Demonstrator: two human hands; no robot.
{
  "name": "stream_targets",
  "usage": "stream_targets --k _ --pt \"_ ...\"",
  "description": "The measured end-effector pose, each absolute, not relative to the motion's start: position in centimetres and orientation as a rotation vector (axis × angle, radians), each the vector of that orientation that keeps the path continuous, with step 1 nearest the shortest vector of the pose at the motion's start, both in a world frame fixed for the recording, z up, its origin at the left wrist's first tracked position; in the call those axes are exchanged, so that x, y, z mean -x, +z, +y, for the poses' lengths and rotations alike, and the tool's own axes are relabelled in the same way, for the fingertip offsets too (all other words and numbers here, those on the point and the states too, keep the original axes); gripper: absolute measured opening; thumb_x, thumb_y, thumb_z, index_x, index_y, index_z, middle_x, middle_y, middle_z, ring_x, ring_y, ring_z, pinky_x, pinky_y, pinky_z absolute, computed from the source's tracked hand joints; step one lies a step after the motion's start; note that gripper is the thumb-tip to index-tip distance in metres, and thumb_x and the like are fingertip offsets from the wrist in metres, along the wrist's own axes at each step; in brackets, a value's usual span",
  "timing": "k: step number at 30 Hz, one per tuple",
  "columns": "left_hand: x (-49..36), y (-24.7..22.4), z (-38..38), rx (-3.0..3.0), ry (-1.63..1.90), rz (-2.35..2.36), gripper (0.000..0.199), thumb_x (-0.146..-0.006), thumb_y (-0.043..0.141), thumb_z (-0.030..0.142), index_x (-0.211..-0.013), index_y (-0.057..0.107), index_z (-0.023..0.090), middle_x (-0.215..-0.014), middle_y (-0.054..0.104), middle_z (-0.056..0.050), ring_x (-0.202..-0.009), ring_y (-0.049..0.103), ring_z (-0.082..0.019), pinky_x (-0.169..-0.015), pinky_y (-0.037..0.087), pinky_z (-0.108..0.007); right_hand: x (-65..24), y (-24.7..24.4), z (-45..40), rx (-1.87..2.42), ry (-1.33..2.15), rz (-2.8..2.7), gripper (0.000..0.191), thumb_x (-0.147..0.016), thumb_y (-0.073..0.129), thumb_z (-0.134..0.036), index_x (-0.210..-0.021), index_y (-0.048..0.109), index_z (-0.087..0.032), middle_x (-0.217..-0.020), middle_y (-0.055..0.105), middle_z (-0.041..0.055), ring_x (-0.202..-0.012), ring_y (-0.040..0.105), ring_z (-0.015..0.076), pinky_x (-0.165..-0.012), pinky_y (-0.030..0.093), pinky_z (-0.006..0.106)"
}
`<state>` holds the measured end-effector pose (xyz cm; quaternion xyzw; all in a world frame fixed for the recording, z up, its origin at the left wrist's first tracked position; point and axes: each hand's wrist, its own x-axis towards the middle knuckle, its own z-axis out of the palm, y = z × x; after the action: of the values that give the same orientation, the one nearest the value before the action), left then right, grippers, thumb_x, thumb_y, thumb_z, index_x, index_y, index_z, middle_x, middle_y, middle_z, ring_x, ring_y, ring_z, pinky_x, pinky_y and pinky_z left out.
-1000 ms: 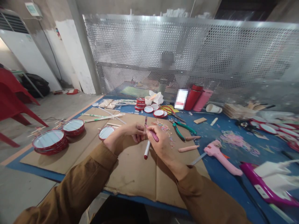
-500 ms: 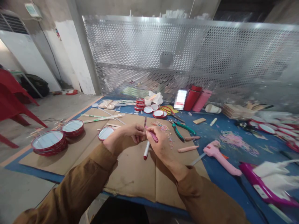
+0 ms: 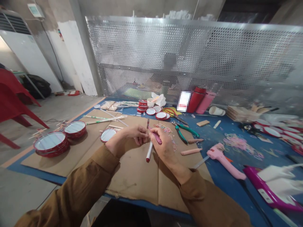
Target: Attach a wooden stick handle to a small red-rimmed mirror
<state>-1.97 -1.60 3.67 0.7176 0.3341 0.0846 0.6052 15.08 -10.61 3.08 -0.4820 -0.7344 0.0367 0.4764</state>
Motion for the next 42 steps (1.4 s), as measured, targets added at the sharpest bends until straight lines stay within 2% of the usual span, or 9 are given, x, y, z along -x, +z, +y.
stream_targets --k 6,15,22,30,33,42 --pt "2.01 3.64 -1.67 -1.661 0.2 0.768 0.022 -0.079 0.065 0.034 -0.079 0.061 0.013 -0.063 0.061 0.001 -0.056 0.061 -0.011 -0.054 0.05 -0.022 -14.9 3.09 -10.73 1.171 0.145 -1.82 0.011 -0.09 0.053 -0.029 -0.093 0.062 -0.023 -0.089 0.069 0.0037 -0.083 0.064 0.0196 -0.075 0.049 0.032" --pt "1.99 3.41 -1.51 -1.648 0.201 0.754 0.029 -0.075 0.07 0.041 -0.078 0.061 0.013 -0.064 0.061 0.001 -0.056 0.061 -0.011 -0.056 0.05 -0.023 -15.01 3.23 -10.85 1.187 0.129 -1.772 0.01 -0.09 0.052 -0.031 -0.092 0.061 -0.025 -0.092 0.069 0.0043 -0.087 0.064 0.0204 -0.078 0.049 0.034" --pt "1.9 3.38 -1.48 -1.662 0.201 0.757 0.023 -0.079 0.066 0.035 -0.078 0.061 0.013 -0.064 0.061 0.0 -0.056 0.06 -0.011 -0.055 0.05 -0.024 -15.01 2.86 -10.53 1.171 0.091 -1.797 0.011 -0.09 0.053 -0.029 -0.093 0.061 -0.024 -0.09 0.069 0.0041 -0.085 0.064 0.0199 -0.076 0.049 0.032" --pt "1.95 3.68 -1.64 -1.648 0.2 0.772 0.026 -0.076 0.069 0.038 -0.076 0.06 0.013 -0.062 0.06 0.001 -0.054 0.06 -0.011 -0.053 0.05 -0.023 -14.96 3.17 -10.76 1.178 0.131 -1.811 0.011 -0.09 0.053 -0.03 -0.091 0.061 -0.023 -0.087 0.069 0.0033 -0.083 0.064 0.0201 -0.075 0.049 0.033" --pt "1.94 3.57 -1.66 -1.639 0.201 0.771 0.026 -0.077 0.069 0.038 -0.078 0.061 0.013 -0.062 0.06 0.001 -0.055 0.06 -0.01 -0.054 0.05 -0.022 -14.88 3.41 -10.97 1.186 0.148 -1.763 0.01 -0.09 0.052 -0.03 -0.09 0.061 -0.025 -0.091 0.07 0.0043 -0.087 0.065 0.0211 -0.078 0.05 0.035" --pt "1.92 3.56 -1.53 -1.679 0.189 0.758 0.019 -0.08 0.063 0.03 -0.078 0.06 0.012 -0.061 0.06 0.001 -0.054 0.061 -0.01 -0.053 0.049 -0.02 -14.89 3.21 -10.81 1.187 0.133 -1.768 0.011 -0.09 0.052 -0.031 -0.092 0.061 -0.025 -0.09 0.07 0.0042 -0.085 0.065 0.0208 -0.079 0.05 0.036"
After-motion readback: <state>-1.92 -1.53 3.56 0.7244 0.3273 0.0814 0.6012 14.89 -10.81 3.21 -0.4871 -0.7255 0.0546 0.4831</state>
